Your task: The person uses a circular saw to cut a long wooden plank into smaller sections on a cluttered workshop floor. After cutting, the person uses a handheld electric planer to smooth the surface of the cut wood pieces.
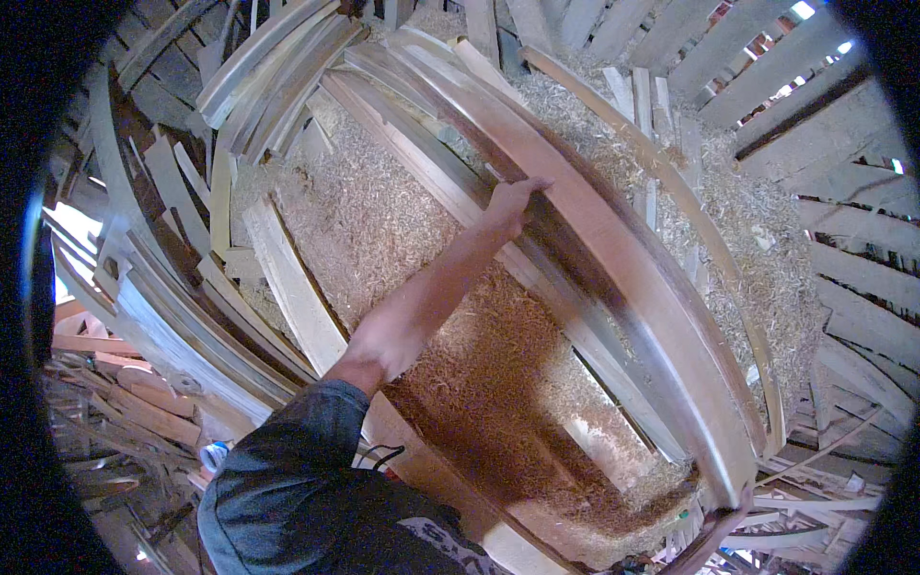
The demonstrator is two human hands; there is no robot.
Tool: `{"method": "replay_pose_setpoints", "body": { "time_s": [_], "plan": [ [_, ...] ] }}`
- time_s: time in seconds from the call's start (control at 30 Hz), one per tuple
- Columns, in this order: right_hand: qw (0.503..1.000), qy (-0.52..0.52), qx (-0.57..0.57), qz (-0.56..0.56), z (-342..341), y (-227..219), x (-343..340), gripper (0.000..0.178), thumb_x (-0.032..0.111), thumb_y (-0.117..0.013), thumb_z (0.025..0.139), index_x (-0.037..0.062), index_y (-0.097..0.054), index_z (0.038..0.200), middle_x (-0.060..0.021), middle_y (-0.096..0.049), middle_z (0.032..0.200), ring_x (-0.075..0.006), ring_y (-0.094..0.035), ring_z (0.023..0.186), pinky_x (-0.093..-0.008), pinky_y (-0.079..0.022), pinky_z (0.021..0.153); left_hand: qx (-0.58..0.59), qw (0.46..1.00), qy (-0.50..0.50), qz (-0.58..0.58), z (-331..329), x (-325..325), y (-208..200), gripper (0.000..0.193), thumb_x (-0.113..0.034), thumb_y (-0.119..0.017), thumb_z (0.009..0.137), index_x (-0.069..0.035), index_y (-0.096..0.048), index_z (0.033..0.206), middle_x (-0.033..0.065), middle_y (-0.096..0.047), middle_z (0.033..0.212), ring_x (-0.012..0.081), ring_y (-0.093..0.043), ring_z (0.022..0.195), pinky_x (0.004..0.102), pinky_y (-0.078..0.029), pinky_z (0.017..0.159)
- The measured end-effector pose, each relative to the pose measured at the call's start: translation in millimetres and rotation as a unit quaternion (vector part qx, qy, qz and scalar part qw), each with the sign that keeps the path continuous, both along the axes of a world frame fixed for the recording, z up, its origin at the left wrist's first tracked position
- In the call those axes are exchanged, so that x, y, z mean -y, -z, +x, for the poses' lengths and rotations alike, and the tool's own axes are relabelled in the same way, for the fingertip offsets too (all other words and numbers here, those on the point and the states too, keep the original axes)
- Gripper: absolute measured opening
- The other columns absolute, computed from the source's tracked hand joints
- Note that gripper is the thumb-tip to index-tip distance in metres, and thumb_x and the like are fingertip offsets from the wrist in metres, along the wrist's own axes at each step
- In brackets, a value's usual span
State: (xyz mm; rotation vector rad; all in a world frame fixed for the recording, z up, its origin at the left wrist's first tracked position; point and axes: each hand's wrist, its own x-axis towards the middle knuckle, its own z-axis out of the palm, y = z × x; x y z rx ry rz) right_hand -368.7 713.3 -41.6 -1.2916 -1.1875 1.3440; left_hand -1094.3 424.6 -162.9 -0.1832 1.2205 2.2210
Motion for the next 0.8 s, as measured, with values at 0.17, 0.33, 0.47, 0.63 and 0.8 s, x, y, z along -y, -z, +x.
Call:
{"method": "replay_pose_setpoints", "body": {
  "time_s": [0.17,0.33,0.47,0.63,0.8],
  "plan": [
    [0.969,-0.113,0.2,-0.095,-31.0,4.6,-103.7,0.054,0.043,-0.075,0.089,0.0122,-0.065,0.132,-0.0084,-0.066,0.134,-0.0188,-0.065,0.102,-0.0352,-0.054,0.078,-0.265,0.953,-0.135,-0.056,2.3,17.8,17.5,0.074,-0.019,-0.083,0.089,0.007,-0.042,0.145,0.0178,-0.06,0.137,0.0267,-0.064,0.115,0.0416,-0.056,0.095],
    [0.862,-0.275,0.422,-0.061,-13.5,42.1,-107.3,0.049,0.045,-0.073,0.092,0.0134,-0.071,0.129,-0.0059,-0.066,0.136,-0.0165,-0.066,0.087,-0.033,-0.054,0.06,-0.365,0.829,-0.18,-0.383,107.2,187.1,1.2,0.082,-0.02,-0.077,0.095,0.004,-0.032,0.158,0.0249,-0.036,0.161,0.0333,-0.034,0.151,0.044,-0.024,0.126],
    [0.692,-0.423,0.556,0.183,-69.9,96.7,-45.8,0.074,0.052,-0.065,0.099,0.0067,-0.047,0.155,-0.0197,-0.047,0.159,-0.0385,-0.033,0.15,-0.0472,-0.033,0.119,-0.285,0.66,-0.138,-0.682,190.3,344.4,117.0,0.087,-0.04,-0.067,0.099,0.005,-0.026,0.16,0.0301,-0.023,0.168,0.0451,-0.019,0.157,0.053,-0.018,0.127],
    [0.676,-0.316,0.637,0.193,-121.7,121.2,8.5,0.085,0.051,-0.059,0.104,-0.0037,-0.028,0.161,-0.0281,-0.018,0.17,-0.0424,-0.013,0.159,-0.0526,-0.017,0.128,-0.247,0.574,-0.005,-0.78,284.6,398.5,171.7,0.091,-0.042,-0.066,0.098,0.001,-0.02,0.164,0.0236,-0.013,0.173,0.0466,-0.01,0.159,0.0587,-0.017,0.126],
    [0.87,-0.365,0.322,0.073,-114.0,115.2,71.2,0.09,0.054,-0.062,0.101,-0.0067,-0.029,0.159,-0.0319,-0.029,0.165,-0.0424,-0.025,0.156,-0.0503,-0.024,0.126,-0.279,0.592,-0.045,-0.755,283.1,398.6,166.6,0.09,-0.049,-0.063,0.098,0.004,-0.026,0.161,0.0239,-0.017,0.172,0.0436,-0.012,0.159,0.0573,-0.023,0.125]
  ]
}}
